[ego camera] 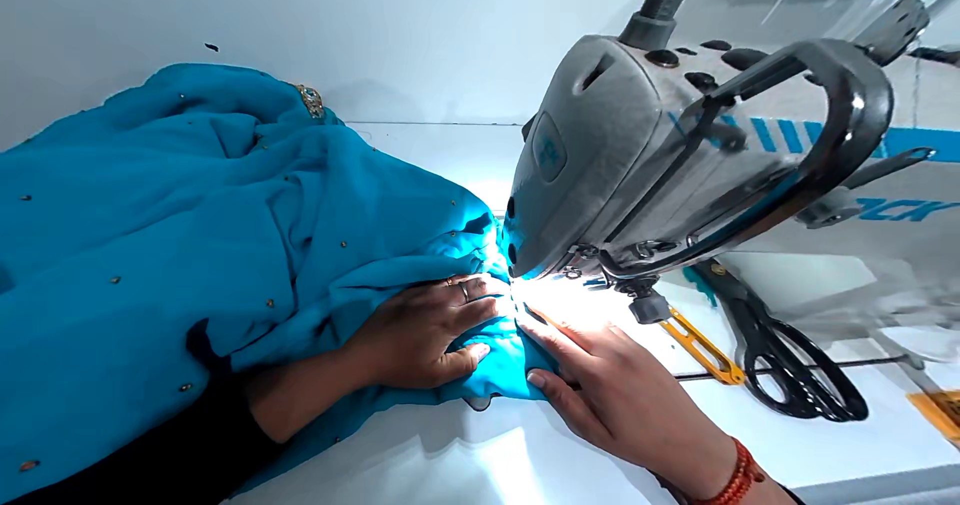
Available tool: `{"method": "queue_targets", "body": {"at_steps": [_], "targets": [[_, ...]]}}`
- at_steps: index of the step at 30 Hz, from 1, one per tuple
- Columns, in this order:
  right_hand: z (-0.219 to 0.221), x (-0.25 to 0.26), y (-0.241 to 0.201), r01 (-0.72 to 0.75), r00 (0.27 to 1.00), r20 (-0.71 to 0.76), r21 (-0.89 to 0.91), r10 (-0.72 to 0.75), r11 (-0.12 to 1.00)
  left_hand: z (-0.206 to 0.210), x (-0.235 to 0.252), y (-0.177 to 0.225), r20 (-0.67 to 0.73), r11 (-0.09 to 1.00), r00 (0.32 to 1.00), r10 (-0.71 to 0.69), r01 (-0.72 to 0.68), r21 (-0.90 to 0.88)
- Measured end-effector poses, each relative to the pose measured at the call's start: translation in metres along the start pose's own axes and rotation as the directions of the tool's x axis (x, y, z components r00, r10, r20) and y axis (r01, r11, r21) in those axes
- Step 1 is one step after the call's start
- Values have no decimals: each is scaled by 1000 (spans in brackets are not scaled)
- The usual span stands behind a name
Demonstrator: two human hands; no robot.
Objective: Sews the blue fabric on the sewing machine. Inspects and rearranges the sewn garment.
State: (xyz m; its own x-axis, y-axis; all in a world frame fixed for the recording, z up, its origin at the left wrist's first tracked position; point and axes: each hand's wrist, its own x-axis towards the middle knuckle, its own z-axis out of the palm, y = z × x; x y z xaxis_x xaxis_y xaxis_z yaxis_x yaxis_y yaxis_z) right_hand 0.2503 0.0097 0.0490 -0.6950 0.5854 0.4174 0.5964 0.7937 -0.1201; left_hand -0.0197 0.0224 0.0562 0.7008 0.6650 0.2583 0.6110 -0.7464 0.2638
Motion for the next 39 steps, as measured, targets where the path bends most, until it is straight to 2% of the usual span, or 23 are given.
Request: {"method": "queue_targets", "body": {"at_steps": [6, 17, 22, 29, 39], "targets": [[0, 2, 0, 3, 1000, -13, -2, -3, 1000, -2, 0, 1, 34, 999, 999, -42, 43, -22], [1, 2, -1, -9, 1000, -12, -26, 9, 1000, -9, 0, 8, 215, 966, 948, -237, 253, -52], [2, 3, -1, -13, 1000, -21, -38, 12, 999, -8, 1, 8, 198, 966, 950, -240, 254, -46], [1, 3, -1, -24, 1000, -12, -51, 24, 998, -17, 4, 12, 276, 953, 923, -269, 297, -63], [3, 5, -1, -25, 999, -22, -51, 24, 998, -19, 7, 11, 313, 945, 906, -285, 321, -68]]}}
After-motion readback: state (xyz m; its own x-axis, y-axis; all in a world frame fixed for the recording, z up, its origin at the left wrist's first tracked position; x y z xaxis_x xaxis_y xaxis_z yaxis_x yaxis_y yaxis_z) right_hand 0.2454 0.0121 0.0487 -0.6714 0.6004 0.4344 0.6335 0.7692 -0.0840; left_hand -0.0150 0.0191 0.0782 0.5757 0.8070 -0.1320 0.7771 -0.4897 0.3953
